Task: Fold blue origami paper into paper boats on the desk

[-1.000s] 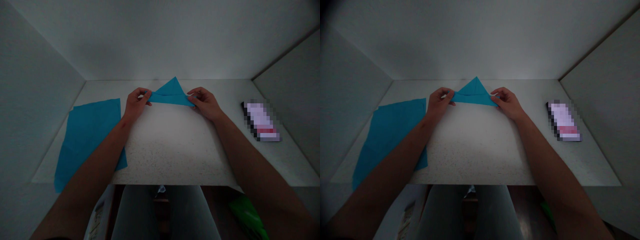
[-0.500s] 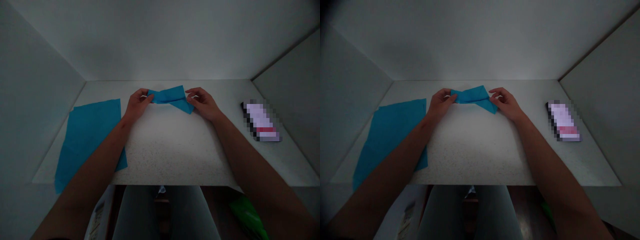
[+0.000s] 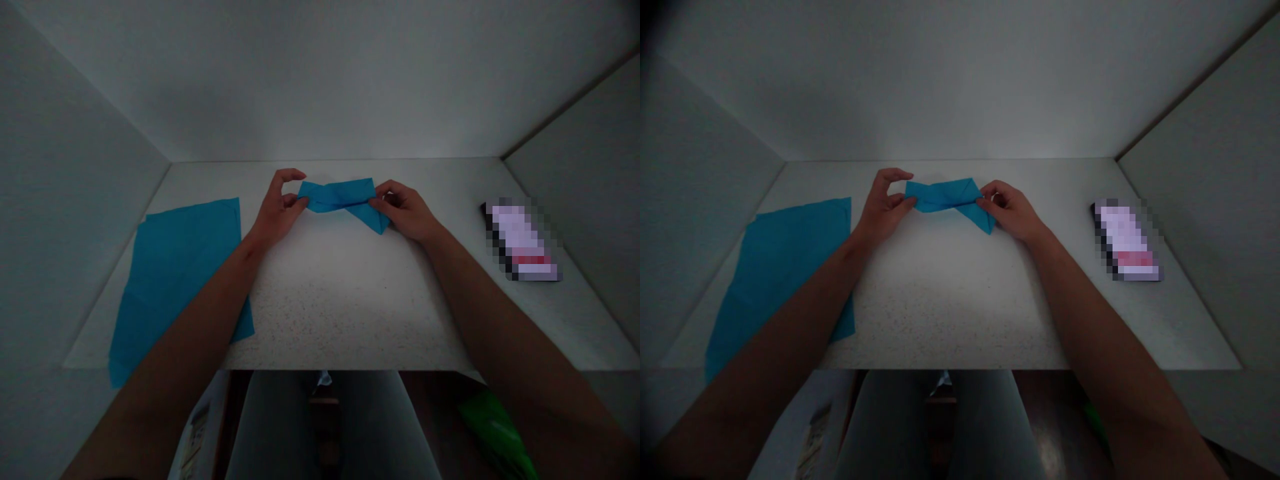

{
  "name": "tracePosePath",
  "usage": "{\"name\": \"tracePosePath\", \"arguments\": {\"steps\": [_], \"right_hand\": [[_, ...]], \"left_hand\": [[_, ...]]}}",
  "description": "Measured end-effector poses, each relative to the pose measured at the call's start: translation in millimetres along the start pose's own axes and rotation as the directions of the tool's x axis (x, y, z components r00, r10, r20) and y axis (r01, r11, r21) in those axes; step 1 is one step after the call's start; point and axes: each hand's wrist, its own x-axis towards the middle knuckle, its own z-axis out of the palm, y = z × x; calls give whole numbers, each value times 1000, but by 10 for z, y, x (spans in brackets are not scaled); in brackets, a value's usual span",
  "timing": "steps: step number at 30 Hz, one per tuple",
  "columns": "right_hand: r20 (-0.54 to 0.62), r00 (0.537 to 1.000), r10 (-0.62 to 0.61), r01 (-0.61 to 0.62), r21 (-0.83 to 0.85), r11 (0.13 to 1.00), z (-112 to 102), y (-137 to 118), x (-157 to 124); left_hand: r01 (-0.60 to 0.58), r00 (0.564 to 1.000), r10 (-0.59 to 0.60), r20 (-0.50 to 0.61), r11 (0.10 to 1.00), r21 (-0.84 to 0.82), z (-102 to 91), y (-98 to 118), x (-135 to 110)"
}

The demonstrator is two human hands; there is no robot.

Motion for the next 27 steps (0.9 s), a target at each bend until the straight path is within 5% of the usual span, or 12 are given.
{"name": "tracePosePath", "arguments": {"steps": [13, 27], "right_hand": [[-82, 997, -6, 3, -36, 999, -1, -56, 14], [-24, 1000, -9, 8, -12, 1000, -6, -42, 2]], "left_hand": [[-156, 970, 116, 212, 972, 178, -34, -84, -27], [-271, 921, 149, 360, 909, 318, -33, 61, -74]]}}
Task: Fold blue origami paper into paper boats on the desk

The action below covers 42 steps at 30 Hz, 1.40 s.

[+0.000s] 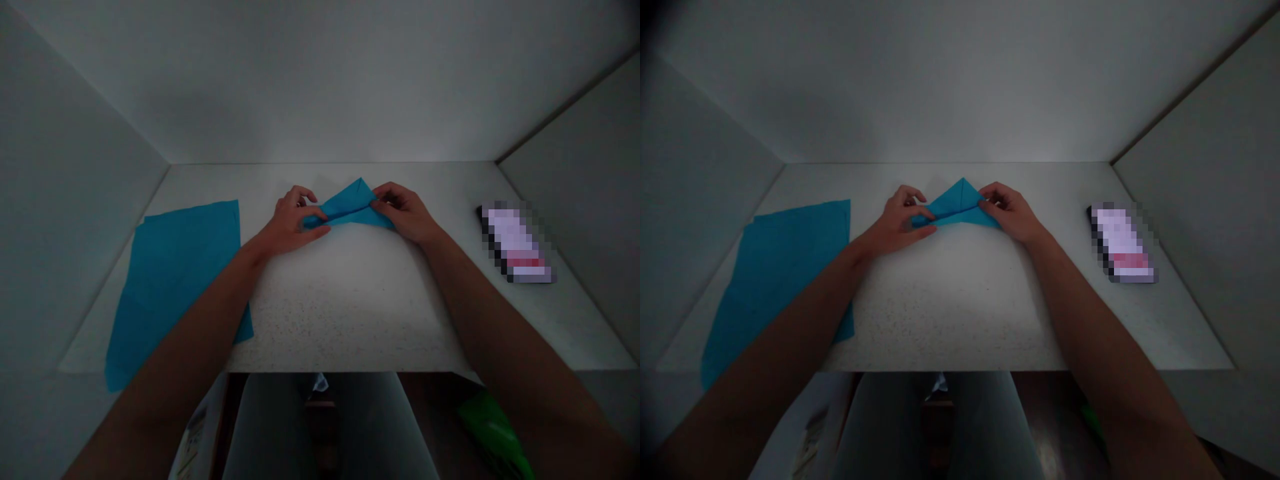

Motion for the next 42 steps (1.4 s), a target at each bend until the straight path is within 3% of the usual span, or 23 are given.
{"name": "tracePosePath", "arguments": {"steps": [18, 33, 42], "right_hand": [[33, 998, -60, 60, -26, 998, -6, 51, 13], [30, 999, -27, 27, -9, 1000, 2, 2, -15], [68, 997, -19, 18, 11, 1000, 20, -47, -30]], "left_hand": [[-62, 996, 72, 49, 979, -197, -43, 49, 51], [-47, 984, 42, 172, 998, 28, -49, 91, 14], [-11, 990, -5, 141, 994, 107, -52, 64, 5]]}}
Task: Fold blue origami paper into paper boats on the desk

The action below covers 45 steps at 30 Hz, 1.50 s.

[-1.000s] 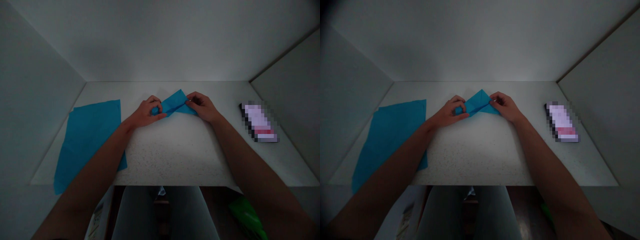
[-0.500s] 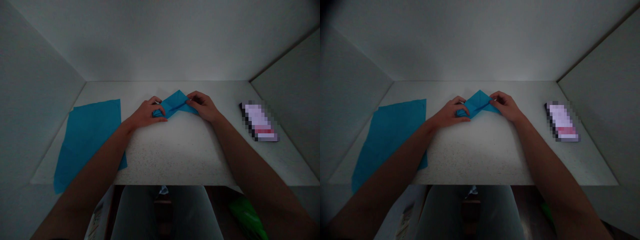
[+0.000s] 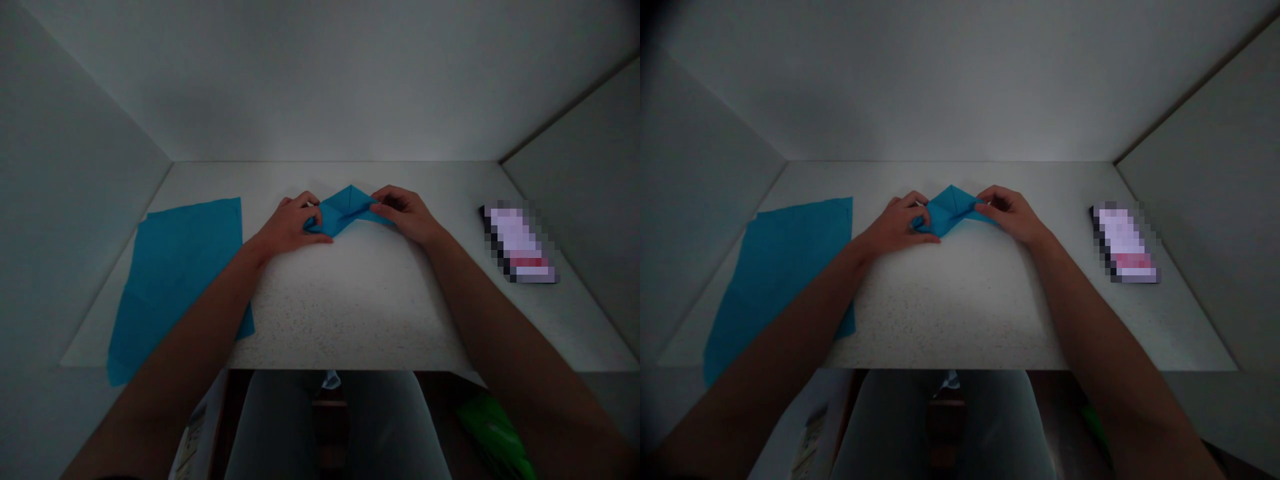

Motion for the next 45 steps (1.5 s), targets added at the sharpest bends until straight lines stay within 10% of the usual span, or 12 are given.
{"name": "tracePosePath", "arguments": {"steps": [10, 28, 35, 45], "right_hand": [[41, 999, -35, 38, -70, 997, -58, 48, -7], [55, 989, -138, 148, -339, 929, -74, 42, 6], [151, 973, -177, 230, -508, 830, -138, 93, 11], [-4, 995, -105, 99, -295, 950, -161, 92, -36]], "left_hand": [[19, 957, -79, -278, 977, -213, -37, -103, 62], [-8, 1000, 7, -27, 999, -51, -73, -154, -16], [30, 994, -46, -104, 988, -154, -94, -177, 37], [96, 931, -205, -302, 936, -339, -73, -121, 58]]}}
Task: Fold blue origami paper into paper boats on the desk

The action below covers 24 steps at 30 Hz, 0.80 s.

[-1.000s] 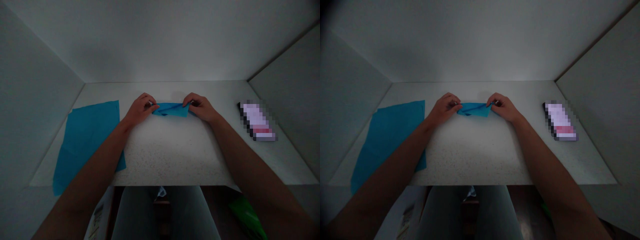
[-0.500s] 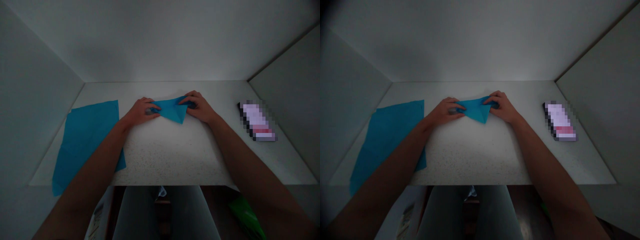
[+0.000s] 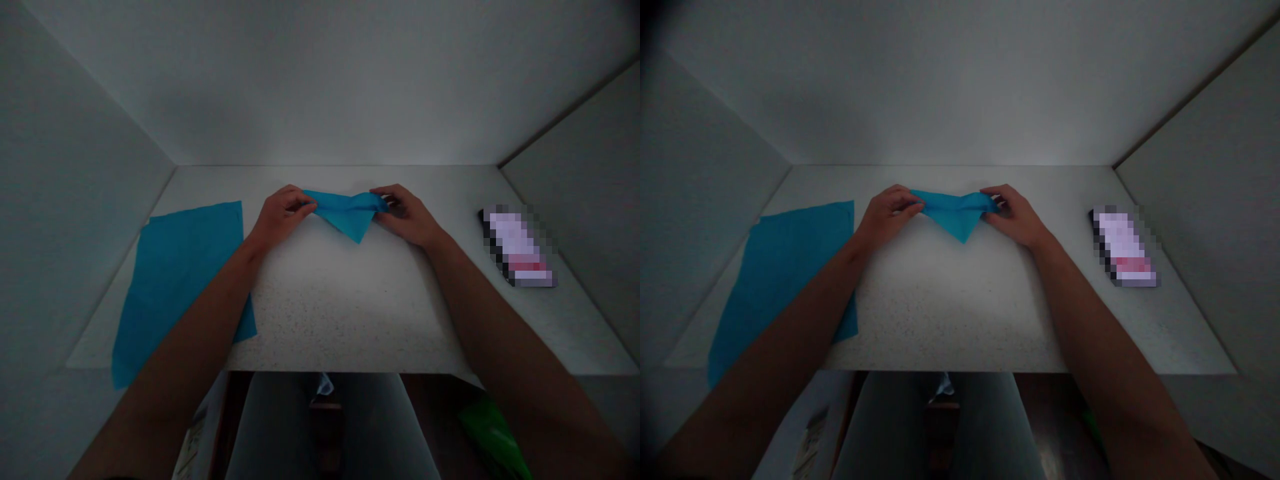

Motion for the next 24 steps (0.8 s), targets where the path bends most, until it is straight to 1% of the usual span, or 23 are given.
{"name": "tracePosePath", "arguments": {"steps": [3, 5, 10, 12, 15, 18, 22, 24], "right_hand": [[-25, 999, 44, -42, 84, 996, 4, 23, -5], [-23, 998, 53, -51, 92, 994, 3, 41, -3], [2, 999, 44, -44, -79, 996, 7, 28, 10], [2, 999, 42, -41, -105, 994, 9, 8, 18], [25, 999, 41, -38, -112, 993, 6, -13, 37], [82, 996, 30, -21, -121, 992, 2, -23, 63], [123, 992, 14, -1, -104, 995, 5, -35, 70], [118, 992, 38, -31, -59, 998, 13, -38, 54]], "left_hand": [[11, 1000, -12, -13, 998, -67, 15, -17, 5], [29, 999, -32, -21, 994, -110, 22, -29, 6], [42, 994, -59, -93, 983, -179, 38, -105, 7], [59, 991, -82, -102, 977, -207, 51, -161, 13], [82, 990, -107, -92, 967, -240, 79, -249, 34], [109, 986, -141, -84, 947, -301, 110, -297, 55], [149, 985, -168, -31, 934, -324, 121, -270, 48], [156, 986, -167, -10, 939, -307, 114, -238, 34]]}}
